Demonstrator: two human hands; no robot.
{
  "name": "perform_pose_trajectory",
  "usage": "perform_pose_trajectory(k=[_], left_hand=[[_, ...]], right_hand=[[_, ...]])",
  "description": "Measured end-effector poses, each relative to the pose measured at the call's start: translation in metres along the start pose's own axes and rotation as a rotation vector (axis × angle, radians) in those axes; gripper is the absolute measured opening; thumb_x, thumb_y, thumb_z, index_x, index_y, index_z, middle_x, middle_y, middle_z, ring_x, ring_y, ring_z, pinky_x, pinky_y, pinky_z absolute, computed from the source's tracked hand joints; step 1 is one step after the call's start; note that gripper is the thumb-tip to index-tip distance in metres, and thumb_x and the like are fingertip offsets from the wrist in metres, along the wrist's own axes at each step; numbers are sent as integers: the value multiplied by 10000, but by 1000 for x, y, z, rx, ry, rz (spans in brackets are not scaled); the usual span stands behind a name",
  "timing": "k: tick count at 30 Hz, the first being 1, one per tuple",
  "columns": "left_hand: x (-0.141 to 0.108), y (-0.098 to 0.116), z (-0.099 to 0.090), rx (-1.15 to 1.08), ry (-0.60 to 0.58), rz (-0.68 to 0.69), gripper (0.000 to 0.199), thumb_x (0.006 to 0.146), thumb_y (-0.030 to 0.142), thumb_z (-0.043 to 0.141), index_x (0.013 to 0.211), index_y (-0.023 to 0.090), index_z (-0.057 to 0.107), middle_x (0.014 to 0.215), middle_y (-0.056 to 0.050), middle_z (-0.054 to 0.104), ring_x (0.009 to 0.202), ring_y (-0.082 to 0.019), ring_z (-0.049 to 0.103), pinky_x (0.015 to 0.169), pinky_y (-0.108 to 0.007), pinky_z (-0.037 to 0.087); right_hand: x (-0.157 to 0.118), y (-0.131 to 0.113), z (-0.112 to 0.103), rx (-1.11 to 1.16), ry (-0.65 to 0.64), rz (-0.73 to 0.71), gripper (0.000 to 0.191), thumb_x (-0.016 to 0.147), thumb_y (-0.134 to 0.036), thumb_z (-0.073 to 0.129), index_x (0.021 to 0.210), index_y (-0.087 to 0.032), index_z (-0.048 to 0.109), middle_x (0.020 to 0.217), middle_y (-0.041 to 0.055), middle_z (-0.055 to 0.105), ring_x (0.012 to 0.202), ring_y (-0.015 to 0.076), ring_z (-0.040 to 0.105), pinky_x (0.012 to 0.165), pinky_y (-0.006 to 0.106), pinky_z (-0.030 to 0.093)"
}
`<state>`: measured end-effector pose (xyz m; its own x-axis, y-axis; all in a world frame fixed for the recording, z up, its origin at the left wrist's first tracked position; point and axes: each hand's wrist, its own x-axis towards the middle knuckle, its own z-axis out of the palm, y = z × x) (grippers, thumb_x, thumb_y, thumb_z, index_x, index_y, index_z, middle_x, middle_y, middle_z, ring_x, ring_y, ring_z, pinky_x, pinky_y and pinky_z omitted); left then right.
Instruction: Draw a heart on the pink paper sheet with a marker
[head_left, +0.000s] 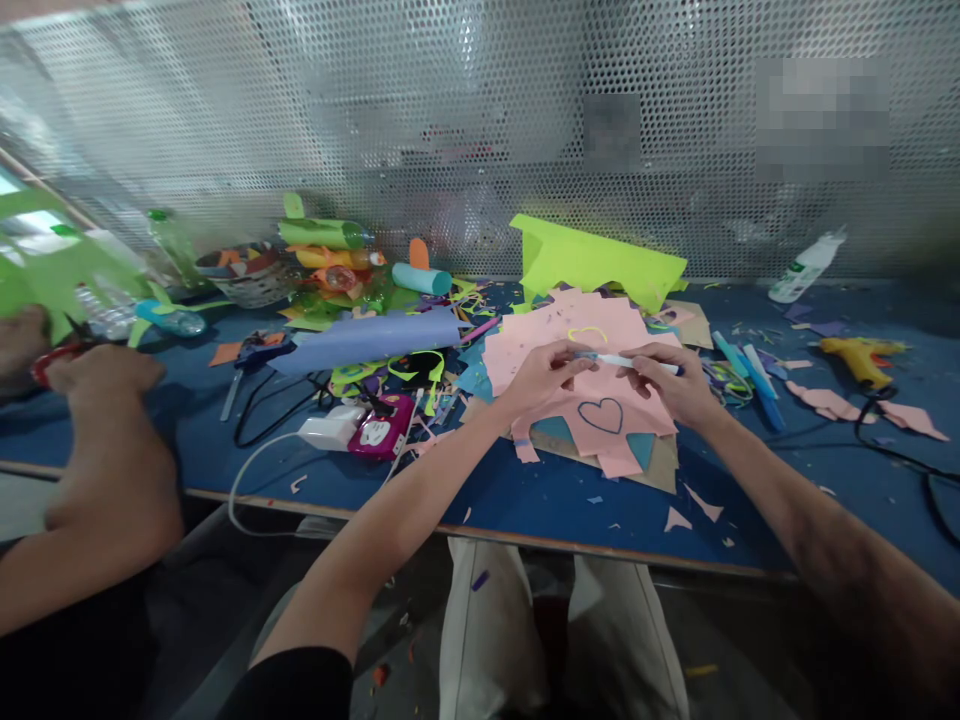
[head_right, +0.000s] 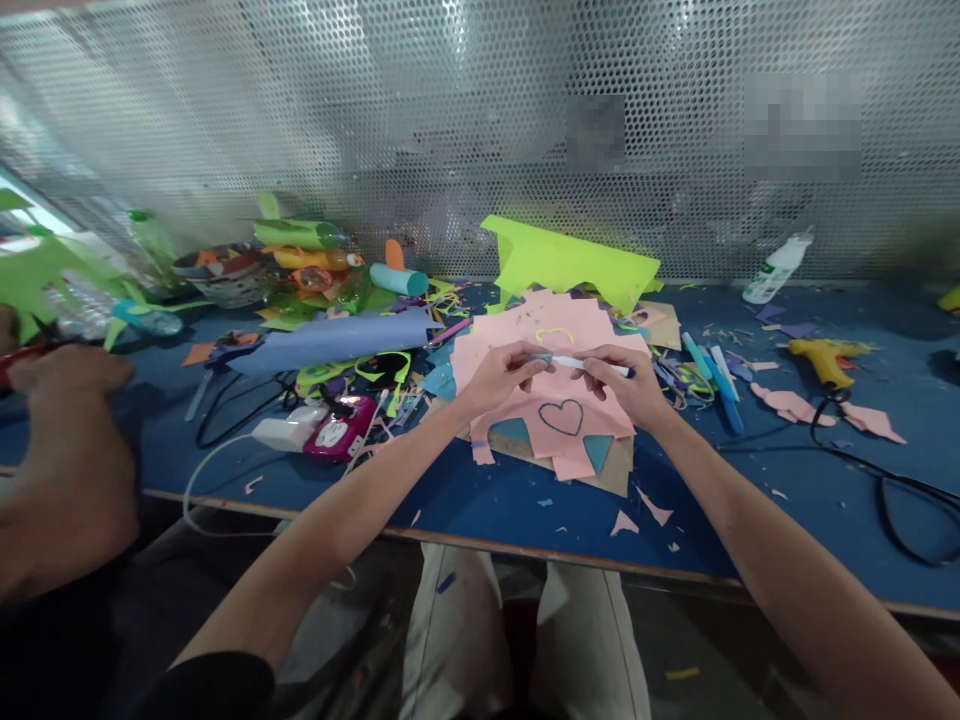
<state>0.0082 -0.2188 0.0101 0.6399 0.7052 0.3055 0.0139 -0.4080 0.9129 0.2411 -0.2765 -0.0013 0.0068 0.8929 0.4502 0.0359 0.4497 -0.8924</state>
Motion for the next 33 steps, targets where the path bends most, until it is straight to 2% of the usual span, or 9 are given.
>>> perform_pose_trajectory(k=[4,7,11,15,18,22,27,33], left_hand=[[1,0,-1,28,17,24,428,964,503,607,1227,176,689,1100,-119,747,785,-138,674,681,-275,577],[1,3,0,68,-16,39,410,967,485,607,1223,181,708,1122,-118,748,809,-143,691,702,-274,586],[-1,7,-1,319,-54,63,367,998,446,563,1223,211,732,1084,-90,773,699,-132,675,669,-261,555],[-1,8,-2,508,-62,155,325,1014,374,539,1196,205,747,1023,-78,788,749,-154,693,690,-251,526],[-1,9,0,487,-53,178,321,1018,354,528,1191,193,745,976,-79,788,765,-158,699,697,-251,530],[-3,10,3,450,-68,172,332,1023,359,513,1202,193,738,952,-78,784,719,-145,696,676,-247,545],[-3,6,4,432,-81,198,367,1029,395,496,1230,181,715,913,-86,783,732,-156,719,709,-268,580],[-3,4,4,412,-84,251,377,1032,436,494,1183,173,717,832,-69,766,658,-136,699,699,-258,575]], right_hand=[[1,0,-3,9,-23,23,194,864,-362,717,967,-222,805,724,55,728,513,140,554,399,284,417],[1,0,-4,-8,-68,27,195,871,-360,711,955,-211,803,700,49,718,524,141,563,422,288,441],[-1,-2,-3,-75,-117,38,195,861,-368,723,929,-200,797,684,45,717,541,147,595,459,293,487],[-2,-3,3,-42,-90,69,220,853,-397,731,866,-183,780,750,75,759,567,167,665,459,285,517],[0,0,5,34,-70,123,241,826,-432,757,824,-192,765,724,74,764,591,199,717,478,289,532],[3,5,2,125,-111,196,255,804,-459,777,796,-205,753,714,73,771,602,221,749,562,328,574],[2,6,4,206,-113,223,264,796,-475,777,739,-227,708,741,66,785,602,221,749,587,345,583],[1,2,7,250,-122,220,274,805,-471,770,712,-226,688,730,57,780,590,213,740,573,343,577]])
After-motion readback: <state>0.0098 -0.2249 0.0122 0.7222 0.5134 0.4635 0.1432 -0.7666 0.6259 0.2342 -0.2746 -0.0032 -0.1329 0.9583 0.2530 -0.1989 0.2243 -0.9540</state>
